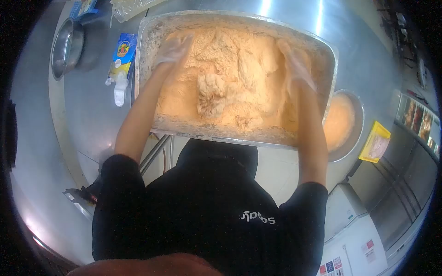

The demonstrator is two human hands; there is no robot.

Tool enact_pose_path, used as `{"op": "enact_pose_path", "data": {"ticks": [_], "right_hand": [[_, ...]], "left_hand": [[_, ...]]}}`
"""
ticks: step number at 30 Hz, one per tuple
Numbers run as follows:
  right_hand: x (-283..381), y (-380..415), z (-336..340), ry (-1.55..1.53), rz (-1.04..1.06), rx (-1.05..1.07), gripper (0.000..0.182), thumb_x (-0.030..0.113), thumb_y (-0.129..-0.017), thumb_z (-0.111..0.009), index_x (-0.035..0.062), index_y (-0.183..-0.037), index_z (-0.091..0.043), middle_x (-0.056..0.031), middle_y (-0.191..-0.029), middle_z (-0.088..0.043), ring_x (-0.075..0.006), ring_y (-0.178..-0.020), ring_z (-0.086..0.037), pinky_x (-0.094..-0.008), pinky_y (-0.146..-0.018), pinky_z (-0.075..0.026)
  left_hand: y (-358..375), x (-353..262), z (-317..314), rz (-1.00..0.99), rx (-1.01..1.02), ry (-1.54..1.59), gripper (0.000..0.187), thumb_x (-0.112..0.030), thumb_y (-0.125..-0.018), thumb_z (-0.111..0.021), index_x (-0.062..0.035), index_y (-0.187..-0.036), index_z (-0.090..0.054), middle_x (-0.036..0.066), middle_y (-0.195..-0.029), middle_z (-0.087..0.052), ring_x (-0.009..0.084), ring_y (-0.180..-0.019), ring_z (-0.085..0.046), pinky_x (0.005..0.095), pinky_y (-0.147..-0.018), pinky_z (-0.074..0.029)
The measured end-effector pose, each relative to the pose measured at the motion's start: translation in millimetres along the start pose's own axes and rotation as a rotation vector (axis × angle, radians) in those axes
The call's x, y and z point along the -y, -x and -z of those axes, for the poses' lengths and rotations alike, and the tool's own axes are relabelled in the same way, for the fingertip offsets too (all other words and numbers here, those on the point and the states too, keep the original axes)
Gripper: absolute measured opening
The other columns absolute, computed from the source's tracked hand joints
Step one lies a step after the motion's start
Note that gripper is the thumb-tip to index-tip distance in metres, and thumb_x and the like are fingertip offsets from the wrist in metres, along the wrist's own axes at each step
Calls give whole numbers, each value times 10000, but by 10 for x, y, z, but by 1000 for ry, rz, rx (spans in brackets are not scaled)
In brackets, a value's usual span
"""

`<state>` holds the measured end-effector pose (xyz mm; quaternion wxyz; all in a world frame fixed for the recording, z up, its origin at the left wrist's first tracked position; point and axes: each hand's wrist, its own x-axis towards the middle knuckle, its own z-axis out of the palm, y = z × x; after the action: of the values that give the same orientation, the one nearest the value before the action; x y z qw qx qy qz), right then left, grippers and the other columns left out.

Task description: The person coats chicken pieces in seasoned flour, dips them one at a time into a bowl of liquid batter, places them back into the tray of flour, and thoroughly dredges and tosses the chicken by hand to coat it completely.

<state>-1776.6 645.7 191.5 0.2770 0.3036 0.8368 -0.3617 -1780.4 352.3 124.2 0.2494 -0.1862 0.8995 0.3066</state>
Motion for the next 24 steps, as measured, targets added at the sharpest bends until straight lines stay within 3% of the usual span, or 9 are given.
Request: {"op": "enact_pose_path", "data": {"ticks": [3,5,8,11,15,17,19,22,24], "right_hand": [[162,-216,-140,23,61,301,839,639,-958,-434,72,-1549,-255,-145,-1625,-190,-299,-1509,-149,-493,-1217,-140],[89,-509,-498,-99,67,327,788,609,-996,-349,59,-1550,-241,-149,-1623,-193,-306,-1505,-163,-463,-1221,-154],[-981,-2436,-1129,-322,315,775,752,589,-993,-400,106,-1552,-263,-142,-1616,-223,-314,-1496,-191,-444,-1213,-199],[-409,-416,-744,14,469,291,612,412,-1041,-390,-5,-1485,-339,-204,-1563,-303,-364,-1448,-286,-430,-1198,-242],[-641,466,-296,386,647,354,613,374,-1013,-488,-49,-1441,-368,-239,-1505,-367,-383,-1428,-314,-454,-1174,-279],[-635,478,-68,496,517,374,605,358,-1019,-466,-15,-1474,-326,-223,-1535,-324,-364,-1450,-278,-428,-1188,-251],[-694,349,153,630,340,390,588,339,-1034,-412,49,-1526,-268,-185,-1587,-257,-331,-1475,-238,-388,-1211,-204],[-1189,214,157,661,225,435,569,359,-1042,-369,106,-1542,-270,-127,-1611,-247,-291,-1476,-249,-356,-1218,-178],[-1245,121,-34,616,268,499,601,422,-1042,-352,91,-1539,-281,-130,-1612,-245,-255,-1486,-236,-359,-1217,-172]], "left_hand": [[-75,-288,-191,78,226,299,724,-573,-997,-354,-51,-1499,-328,188,-1531,-342,323,-1351,-427,487,-1107,-391],[6,-369,-184,107,377,436,766,-590,-993,-351,-66,-1544,-253,196,-1579,-274,334,-1430,-346,503,-1166,-328],[151,-347,-144,42,459,490,776,-603,-984,-376,-77,-1542,-259,208,-1535,-353,342,-1421,-360,483,-1181,-313],[414,-287,8,-29,501,443,789,-616,-973,-402,-87,-1541,-263,208,-1486,-434,349,-1401,-389,466,-1191,-301],[808,263,279,-316,206,-33,806,-621,-954,-454,-50,-1510,-336,244,-1347,-552,343,-1267,-525,461,-1038,-421],[802,394,238,-237,226,-271,822,-634,-950,-444,-33,-1504,-351,259,-1356,-537,333,-1261,-536,454,-996,-463],[798,417,197,144,530,-422,847,-663,-953,-388,-42,-1524,-310,236,-1474,-445,325,-1352,-461,437,-1066,-424],[921,690,-339,7,716,416,863,-704,-942,-343,-129,-1569,-199,187,-1603,-224,334,-1498,-168,533,-1181,-270],[800,304,-388,29,866,289,849,-706,-936,-342,-174,-1578,-180,153,-1629,-147,344,-1509,-101,603,-1175,-203]]}}
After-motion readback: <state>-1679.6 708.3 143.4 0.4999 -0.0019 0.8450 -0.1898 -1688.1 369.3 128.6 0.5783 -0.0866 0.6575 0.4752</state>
